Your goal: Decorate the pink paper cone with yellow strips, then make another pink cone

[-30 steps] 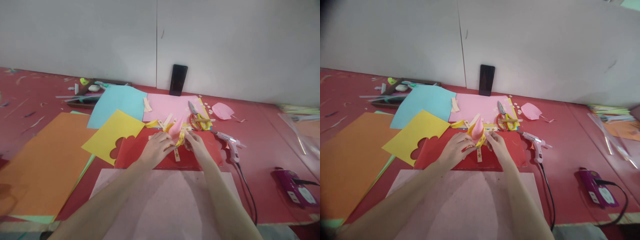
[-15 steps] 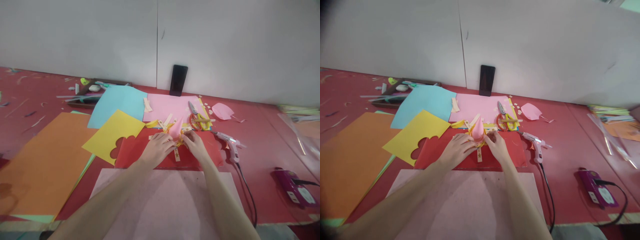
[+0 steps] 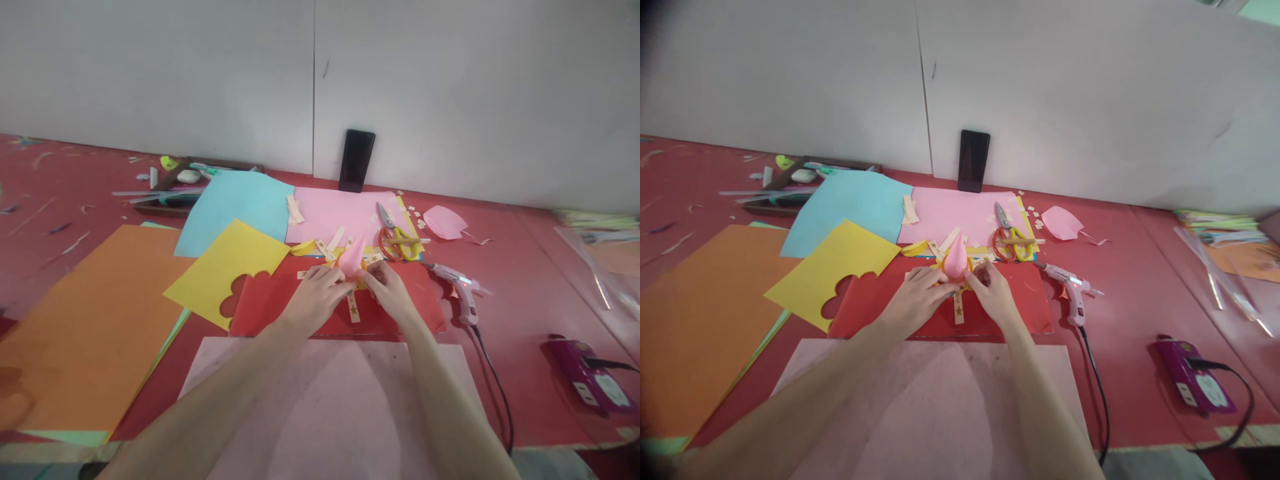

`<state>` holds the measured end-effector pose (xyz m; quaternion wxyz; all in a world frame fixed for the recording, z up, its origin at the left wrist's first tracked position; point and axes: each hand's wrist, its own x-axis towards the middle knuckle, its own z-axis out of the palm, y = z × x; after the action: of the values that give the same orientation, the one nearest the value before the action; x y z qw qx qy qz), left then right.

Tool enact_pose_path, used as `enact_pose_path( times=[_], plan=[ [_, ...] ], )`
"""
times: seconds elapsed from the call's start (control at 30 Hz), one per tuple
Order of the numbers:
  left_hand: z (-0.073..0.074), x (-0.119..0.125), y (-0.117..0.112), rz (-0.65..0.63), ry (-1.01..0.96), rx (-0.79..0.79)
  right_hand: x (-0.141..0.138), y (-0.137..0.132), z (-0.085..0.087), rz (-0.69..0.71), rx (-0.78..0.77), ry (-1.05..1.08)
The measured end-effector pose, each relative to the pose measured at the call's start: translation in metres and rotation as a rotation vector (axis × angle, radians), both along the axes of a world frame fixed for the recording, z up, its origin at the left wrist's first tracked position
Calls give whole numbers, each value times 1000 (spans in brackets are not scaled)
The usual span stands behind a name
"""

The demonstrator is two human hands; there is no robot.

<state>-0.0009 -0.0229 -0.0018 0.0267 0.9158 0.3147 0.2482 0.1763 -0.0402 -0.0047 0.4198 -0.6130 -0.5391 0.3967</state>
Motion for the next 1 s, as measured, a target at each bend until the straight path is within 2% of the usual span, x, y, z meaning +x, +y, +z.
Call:
enact_pose_path(
  times=[0.2,0.4,0.67,1.0],
  plan=[
    [2,1,-1,-13,-20,-11,0,0,-1,-11,14,-39],
    [9,1,-1,-4,-62,-90,-1,0,-1,-45,39,-71],
    [11,-3,2,115,-180,-116,-3,0,-5,-91,66,-173],
    [8,-3,5,195,-274,-227,-3,-1,-5,-82,58,-144]
  ],
)
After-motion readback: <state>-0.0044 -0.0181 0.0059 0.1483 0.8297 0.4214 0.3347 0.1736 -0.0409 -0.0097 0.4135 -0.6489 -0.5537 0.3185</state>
